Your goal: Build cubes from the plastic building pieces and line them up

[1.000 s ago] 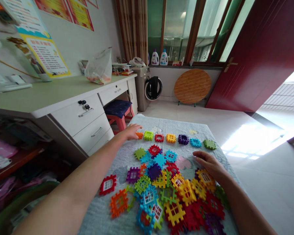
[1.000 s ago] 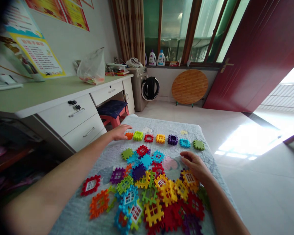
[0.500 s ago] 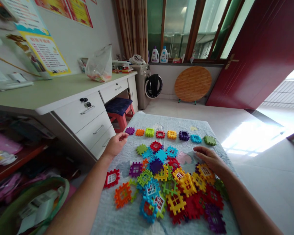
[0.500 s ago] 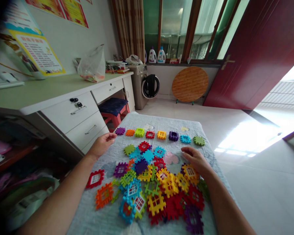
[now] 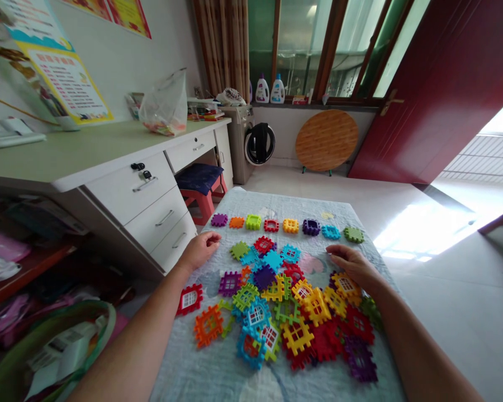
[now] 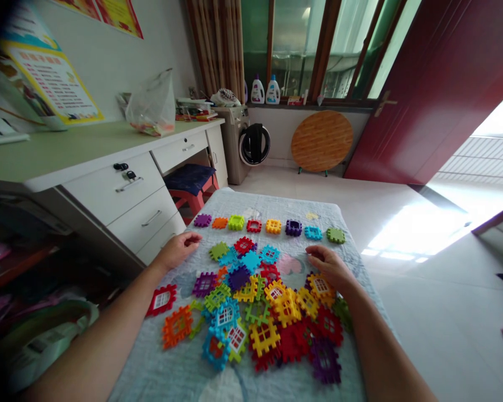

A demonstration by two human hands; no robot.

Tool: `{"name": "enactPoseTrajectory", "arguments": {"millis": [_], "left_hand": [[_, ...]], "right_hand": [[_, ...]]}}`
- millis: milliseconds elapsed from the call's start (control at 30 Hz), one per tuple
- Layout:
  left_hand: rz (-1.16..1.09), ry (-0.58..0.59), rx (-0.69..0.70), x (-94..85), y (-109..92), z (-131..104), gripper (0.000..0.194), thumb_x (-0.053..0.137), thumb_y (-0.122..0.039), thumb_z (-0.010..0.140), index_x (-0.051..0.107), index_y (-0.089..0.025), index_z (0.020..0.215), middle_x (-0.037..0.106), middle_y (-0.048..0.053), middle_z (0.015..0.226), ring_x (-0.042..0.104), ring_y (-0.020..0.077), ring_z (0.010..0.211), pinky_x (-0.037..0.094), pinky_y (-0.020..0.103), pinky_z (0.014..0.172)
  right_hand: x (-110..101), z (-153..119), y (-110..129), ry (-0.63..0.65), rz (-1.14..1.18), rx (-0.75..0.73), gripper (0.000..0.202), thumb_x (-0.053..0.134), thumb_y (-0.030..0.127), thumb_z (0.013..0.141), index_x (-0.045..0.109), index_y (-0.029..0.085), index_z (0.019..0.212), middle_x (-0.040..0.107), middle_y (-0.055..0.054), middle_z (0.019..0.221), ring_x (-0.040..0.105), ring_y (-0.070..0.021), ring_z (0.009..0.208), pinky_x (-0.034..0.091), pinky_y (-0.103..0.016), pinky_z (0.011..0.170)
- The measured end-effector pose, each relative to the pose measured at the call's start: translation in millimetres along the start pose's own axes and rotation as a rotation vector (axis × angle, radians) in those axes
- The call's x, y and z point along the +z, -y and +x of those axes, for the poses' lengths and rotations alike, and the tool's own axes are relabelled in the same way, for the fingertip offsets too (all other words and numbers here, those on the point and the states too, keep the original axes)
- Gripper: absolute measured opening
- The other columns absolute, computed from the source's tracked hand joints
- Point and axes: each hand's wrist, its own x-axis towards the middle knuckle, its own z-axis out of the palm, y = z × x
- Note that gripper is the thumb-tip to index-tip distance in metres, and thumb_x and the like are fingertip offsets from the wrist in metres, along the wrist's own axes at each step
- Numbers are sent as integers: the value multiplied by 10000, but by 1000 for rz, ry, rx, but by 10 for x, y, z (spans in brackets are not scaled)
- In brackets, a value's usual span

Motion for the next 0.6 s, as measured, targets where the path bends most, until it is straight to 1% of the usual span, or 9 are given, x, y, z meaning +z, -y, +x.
{"name": "enactPoseTrajectory", "arguments": {"millis": [100, 267, 400, 600], "left_hand": [[40, -8, 6, 6, 4, 1, 284, 546, -305, 720, 661, -171, 942, 696, 48, 908, 632, 188, 781, 496, 307, 764], [88, -6, 18, 11, -14, 4, 284, 538, -301, 726, 660, -174, 949, 690, 44, 899, 626, 183, 768, 496, 300, 754], [103, -8, 14, 12, -27, -1, 287, 534, -302, 728, 660, -174, 952, 689, 44, 908, 624, 182, 771, 495, 297, 754], [101, -14, 17, 13, -29, -11, 291, 530, -305, 721, 660, -177, 947, 692, 42, 914, 623, 182, 775, 496, 301, 762]], "right_hand": [[-10, 1, -7, 3, -65, -20, 411, 650, 463, 686, 639, 204, 1005, 657, -50, 897, 605, -212, 824, 500, -334, 715], [-39, -24, 35, 54, -92, -41, 437, 659, 473, 670, 646, 211, 1019, 647, -71, 974, 601, -243, 895, 506, -366, 756], [-55, -39, 47, 88, -123, -58, 428, 643, 468, 688, 637, 217, 1035, 628, -73, 1008, 591, -246, 929, 506, -375, 786], [-61, -38, 26, 102, -149, -55, 424, 627, 457, 713, 628, 222, 1066, 630, -74, 1038, 592, -253, 960, 507, -386, 808]]}}
